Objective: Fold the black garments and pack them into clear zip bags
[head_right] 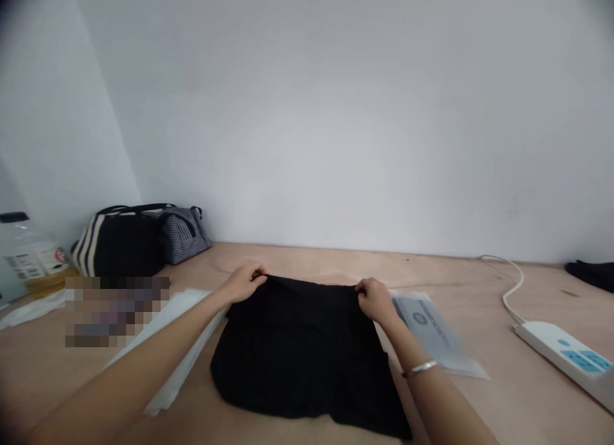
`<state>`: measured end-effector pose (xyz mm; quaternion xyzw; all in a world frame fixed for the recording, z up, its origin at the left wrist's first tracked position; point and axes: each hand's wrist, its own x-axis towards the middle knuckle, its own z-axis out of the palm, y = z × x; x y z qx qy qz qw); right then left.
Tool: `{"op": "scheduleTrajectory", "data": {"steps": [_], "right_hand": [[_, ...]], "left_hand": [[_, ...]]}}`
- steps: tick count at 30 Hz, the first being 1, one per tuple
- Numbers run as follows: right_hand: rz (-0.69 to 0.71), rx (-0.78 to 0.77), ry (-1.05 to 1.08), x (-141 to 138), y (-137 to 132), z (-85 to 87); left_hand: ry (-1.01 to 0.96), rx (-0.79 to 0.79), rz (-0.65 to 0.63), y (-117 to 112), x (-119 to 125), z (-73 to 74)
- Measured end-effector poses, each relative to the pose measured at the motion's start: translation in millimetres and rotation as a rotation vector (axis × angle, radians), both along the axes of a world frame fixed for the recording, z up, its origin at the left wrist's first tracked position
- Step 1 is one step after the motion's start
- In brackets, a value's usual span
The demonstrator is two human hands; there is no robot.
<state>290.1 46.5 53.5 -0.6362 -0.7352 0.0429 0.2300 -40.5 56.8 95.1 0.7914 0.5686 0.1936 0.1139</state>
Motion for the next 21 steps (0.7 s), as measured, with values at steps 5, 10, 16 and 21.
{"op": "scheduleTrajectory", "data": {"steps": [5, 10, 16, 21], "right_hand": [[0.322, -0.235, 0.245, 36.6, -59.4, 26.0], [0.585, -0.641, 0.336, 38.4, -83.6, 37.1], [0.159, -0.183, -0.032, -1.5, -22.8, 14.2], [-0.050, -0.100, -0.135, -14.5, 9.5, -10.6]], "left_hand": [[-0.046, -0.159, -0.306, -59.6, -29.6, 33.3], [0.021, -0.443, -0.515, -95.6, -29.3, 36.3], [0.121, 0.027, -0.191, -99.2, 16.0, -25.3], [0.246, -0.020, -0.184, -103.0, 22.3, -62.2]]}}
